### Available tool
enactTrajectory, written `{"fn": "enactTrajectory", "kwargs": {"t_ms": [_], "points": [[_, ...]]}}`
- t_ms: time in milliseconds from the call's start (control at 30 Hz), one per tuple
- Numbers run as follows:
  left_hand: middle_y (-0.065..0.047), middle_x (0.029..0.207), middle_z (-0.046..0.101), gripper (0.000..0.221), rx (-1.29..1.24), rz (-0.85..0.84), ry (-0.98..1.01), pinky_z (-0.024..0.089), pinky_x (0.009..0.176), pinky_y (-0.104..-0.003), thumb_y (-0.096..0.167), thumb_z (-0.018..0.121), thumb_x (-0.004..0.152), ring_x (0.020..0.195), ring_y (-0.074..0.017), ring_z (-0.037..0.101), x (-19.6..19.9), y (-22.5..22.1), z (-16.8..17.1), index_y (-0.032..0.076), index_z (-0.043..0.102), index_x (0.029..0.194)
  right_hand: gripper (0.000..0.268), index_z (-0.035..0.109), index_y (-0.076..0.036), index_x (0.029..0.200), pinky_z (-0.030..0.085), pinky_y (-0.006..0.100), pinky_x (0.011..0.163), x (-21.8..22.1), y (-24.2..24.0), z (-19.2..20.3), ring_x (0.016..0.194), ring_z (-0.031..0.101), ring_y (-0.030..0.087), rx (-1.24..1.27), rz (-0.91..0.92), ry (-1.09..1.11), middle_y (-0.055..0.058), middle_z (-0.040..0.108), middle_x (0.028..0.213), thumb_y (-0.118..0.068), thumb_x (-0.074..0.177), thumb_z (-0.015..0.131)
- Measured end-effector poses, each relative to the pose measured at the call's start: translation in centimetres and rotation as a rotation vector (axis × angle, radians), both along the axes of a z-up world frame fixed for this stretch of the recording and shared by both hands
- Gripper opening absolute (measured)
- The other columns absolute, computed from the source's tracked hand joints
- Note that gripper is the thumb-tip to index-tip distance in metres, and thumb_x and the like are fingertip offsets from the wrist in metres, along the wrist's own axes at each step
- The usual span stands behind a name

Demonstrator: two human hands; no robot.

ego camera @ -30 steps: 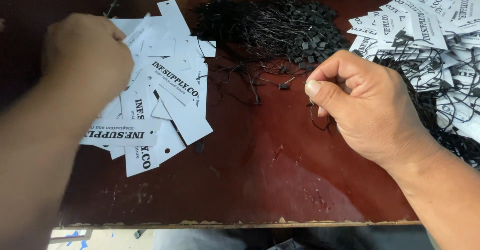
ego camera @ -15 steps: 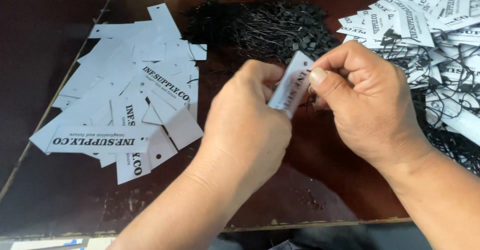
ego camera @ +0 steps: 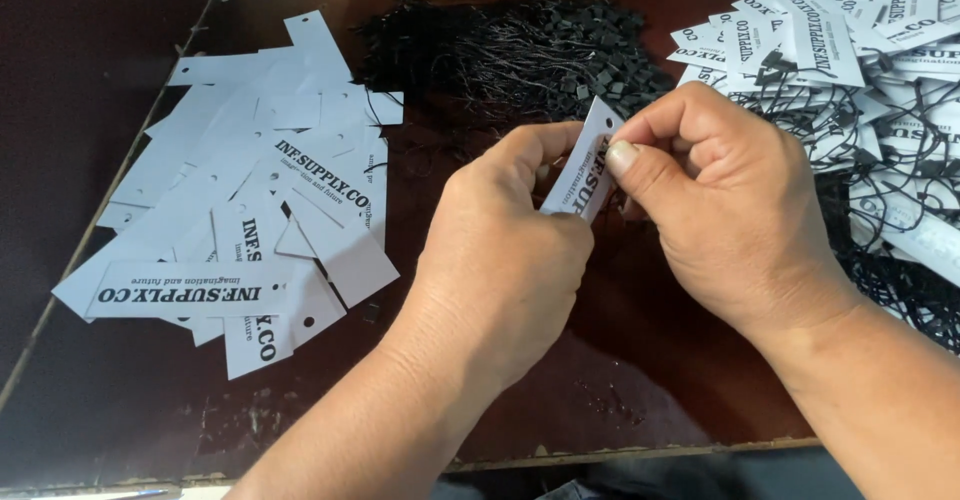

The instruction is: Manually attaching plastic loop fasteners to paper product tags by threading them through pre-punched holes and snapping them shut.

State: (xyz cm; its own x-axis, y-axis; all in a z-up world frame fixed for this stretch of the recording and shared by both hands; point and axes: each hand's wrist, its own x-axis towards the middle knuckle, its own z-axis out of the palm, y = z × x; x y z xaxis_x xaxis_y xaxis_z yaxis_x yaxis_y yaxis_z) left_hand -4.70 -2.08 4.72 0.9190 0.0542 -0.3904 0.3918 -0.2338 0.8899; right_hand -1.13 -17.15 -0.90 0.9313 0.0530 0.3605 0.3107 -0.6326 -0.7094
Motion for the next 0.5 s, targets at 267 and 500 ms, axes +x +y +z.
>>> {"fn": "enactTrajectory", "kwargs": {"t_ms": [267,500], "points": [[0.002,0.08,0.07,0.023,-0.017,0.011,0.012,0.039,0.056,-0.026,0.023,0.066,0.092,0.06,-0.0093,0.049,0.27,-0.04,0.1,0.022,0.076,0.113,0.007,0.07,-0.013,0.092,0.05,0.024,0.06,-0.09,-0.18,-0.19,0.062,0.059,0.008,-0.036,0.023,-0.001,-0.003,0.067,0.07,-0.013,0.099,0.07],[0.001,0.064,0.053,0.058,-0.069,-0.044,-0.009,0.029,0.043,-0.031,0.003,0.052,0.078,0.047,-0.0117,0.033,-0.23,0.32,-0.31,0.024,0.079,0.125,0.012,0.068,-0.012,0.089,0.055,0.023,0.061,0.02,0.02,0.18,0.061,0.064,0.009,0.018,-0.042,0.035,0.0,0.07,0.07,-0.012,0.102,0.069]]}}
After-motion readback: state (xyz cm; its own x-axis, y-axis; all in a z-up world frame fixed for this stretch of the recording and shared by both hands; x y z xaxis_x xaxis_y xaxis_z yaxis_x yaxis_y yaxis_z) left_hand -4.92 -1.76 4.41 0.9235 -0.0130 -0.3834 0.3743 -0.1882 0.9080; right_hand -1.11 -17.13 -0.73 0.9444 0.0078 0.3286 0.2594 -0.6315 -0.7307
